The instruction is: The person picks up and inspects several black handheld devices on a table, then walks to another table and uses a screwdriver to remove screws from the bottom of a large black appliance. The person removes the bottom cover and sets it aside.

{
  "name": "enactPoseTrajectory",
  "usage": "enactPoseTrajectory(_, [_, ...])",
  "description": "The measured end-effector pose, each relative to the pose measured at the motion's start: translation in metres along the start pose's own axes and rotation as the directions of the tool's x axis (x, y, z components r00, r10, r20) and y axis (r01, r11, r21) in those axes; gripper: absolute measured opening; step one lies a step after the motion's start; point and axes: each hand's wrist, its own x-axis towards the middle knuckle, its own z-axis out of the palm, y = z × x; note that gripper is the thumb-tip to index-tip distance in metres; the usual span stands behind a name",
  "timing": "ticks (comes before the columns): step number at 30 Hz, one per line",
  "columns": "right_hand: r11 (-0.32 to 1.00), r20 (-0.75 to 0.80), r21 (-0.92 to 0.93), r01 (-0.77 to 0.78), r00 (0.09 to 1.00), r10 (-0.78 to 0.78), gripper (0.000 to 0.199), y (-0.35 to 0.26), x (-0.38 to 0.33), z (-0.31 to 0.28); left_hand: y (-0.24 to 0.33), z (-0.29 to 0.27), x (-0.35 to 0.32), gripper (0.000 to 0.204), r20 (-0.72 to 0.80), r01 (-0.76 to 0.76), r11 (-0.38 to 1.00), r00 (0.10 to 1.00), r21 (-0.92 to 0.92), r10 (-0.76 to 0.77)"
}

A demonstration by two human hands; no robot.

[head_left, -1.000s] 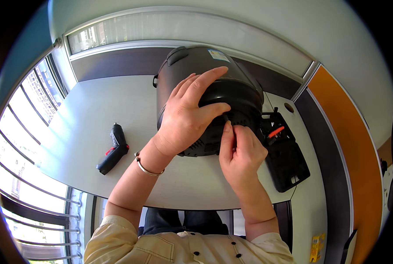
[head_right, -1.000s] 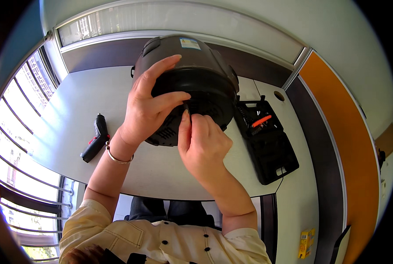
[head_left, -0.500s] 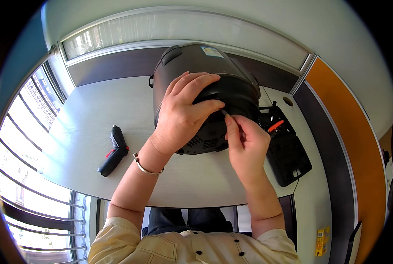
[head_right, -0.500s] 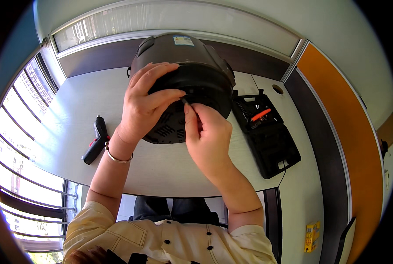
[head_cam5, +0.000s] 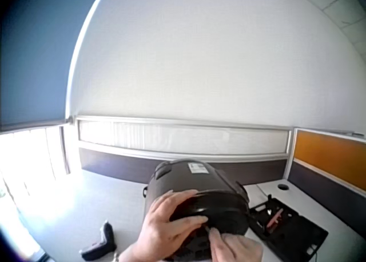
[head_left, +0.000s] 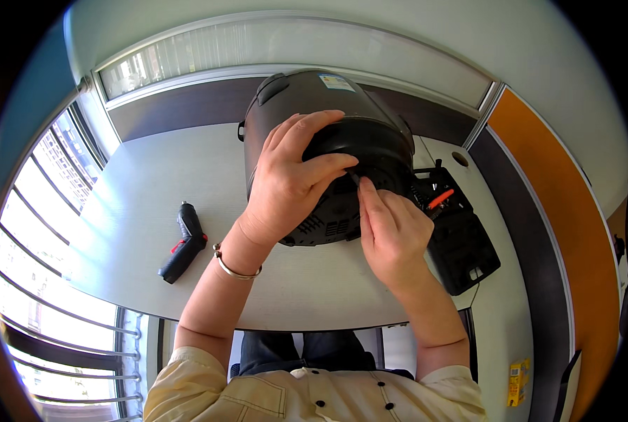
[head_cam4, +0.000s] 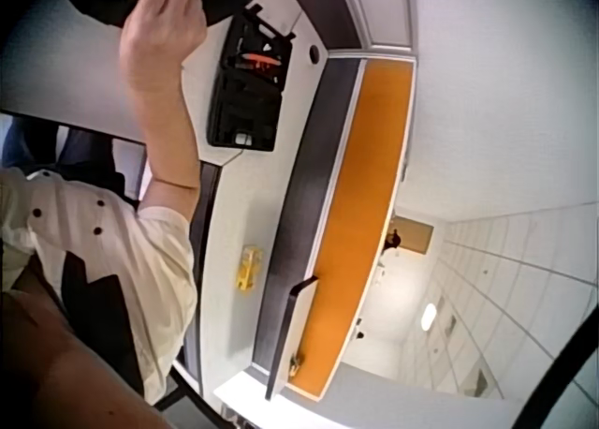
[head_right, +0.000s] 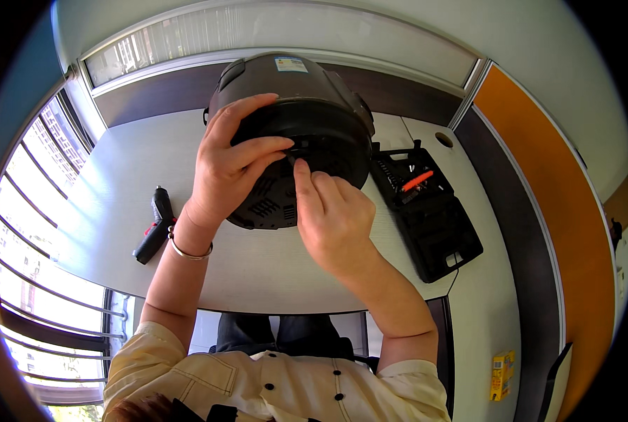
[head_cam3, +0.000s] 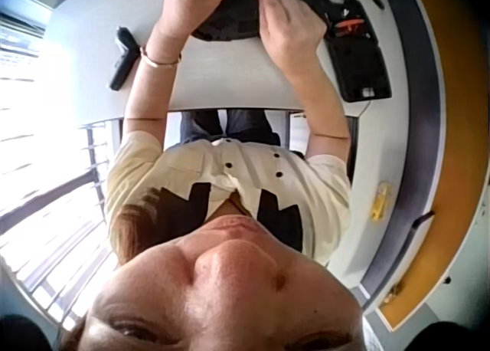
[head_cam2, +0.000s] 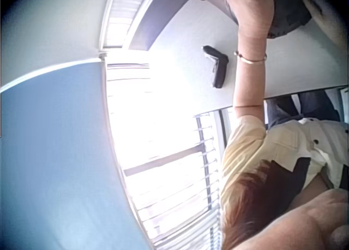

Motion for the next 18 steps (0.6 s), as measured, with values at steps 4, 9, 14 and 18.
enactPoseTrajectory(4, [1.000,-0.061,0.007,-0.001,0.998,0.001,0.026,0.003,0.001,0.004,0.003,0.002,-0.002,0.020,0.003,-0.028,0.997,1.000,0.079,0.028])
enactPoseTrajectory(9, [0.999,-0.103,-0.019,-0.051,0.993,0.049,0.021,-0.002,-0.001,0.010,0.000,0.003,-0.003,0.021,-0.031,-0.008,1.000,0.999,0.019,0.009])
enactPoseTrajectory(14, [0.975,0.067,0.021,-0.222,0.973,0.220,0.015,-0.009,0.004,0.001,-0.002,0.002,-0.002,0.021,-0.032,-0.032,0.999,0.999,0.003,0.032])
enactPoseTrajectory(18, [0.864,0.129,0.307,-0.400,0.916,0.379,0.013,-0.007,0.007,0.003,-0.001,0.003,-0.001,0.018,-0.019,-0.048,0.998,0.999,0.032,0.049])
